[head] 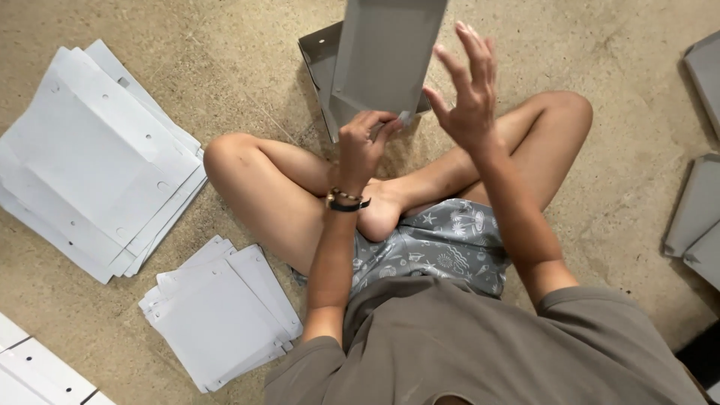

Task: The person sits on the floor and assembles a white cardboard box by folding the flaps and securing the tabs. They then place the completed box aside and pick up a flat sheet of cardboard to begin folding another box.

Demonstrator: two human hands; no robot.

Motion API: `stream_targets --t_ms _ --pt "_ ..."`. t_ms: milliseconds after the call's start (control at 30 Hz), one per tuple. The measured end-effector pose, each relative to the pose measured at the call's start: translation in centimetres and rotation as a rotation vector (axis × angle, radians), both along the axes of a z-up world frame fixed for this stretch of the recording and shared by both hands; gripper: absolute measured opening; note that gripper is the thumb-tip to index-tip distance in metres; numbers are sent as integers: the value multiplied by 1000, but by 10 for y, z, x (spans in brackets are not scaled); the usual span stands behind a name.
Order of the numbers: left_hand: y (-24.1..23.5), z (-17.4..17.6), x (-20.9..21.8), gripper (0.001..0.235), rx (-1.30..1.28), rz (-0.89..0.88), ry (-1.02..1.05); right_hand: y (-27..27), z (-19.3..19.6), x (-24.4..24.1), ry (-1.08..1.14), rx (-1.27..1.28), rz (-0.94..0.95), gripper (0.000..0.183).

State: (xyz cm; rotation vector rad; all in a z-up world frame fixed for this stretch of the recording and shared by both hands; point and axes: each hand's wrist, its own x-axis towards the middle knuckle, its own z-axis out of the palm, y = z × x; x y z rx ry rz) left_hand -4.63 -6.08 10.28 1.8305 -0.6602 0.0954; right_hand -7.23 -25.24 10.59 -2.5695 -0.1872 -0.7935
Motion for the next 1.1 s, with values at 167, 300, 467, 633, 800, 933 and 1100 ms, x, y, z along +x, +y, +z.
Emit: stream_targets --t_ms 167,300,467,633,800,933,1100 --pt "-25 -18 -10 12 -87 72 74 28 -28 -28 157 1013 -122 21" --pt "-31 -21 -11 8 -124 94 107 29 -39 -37 236 1342 23 19" --pt "-33 -24 -13 7 -151 107 128 26 -41 -36 240 1298 46 17" --pt "-35 -25 -15 8 -168 123 134 28 -37 -38 238 1230 53 14" --pt "-36 -33 -13 11 -208 119 169 30 -28 -36 223 1260 68 15" --pt "-37 -30 -15 12 -200 131 176 31 -30 -36 222 1238 64 15" --pt "-38 -27 -16 15 -209 134 261 32 -38 -35 204 1205 35 13"
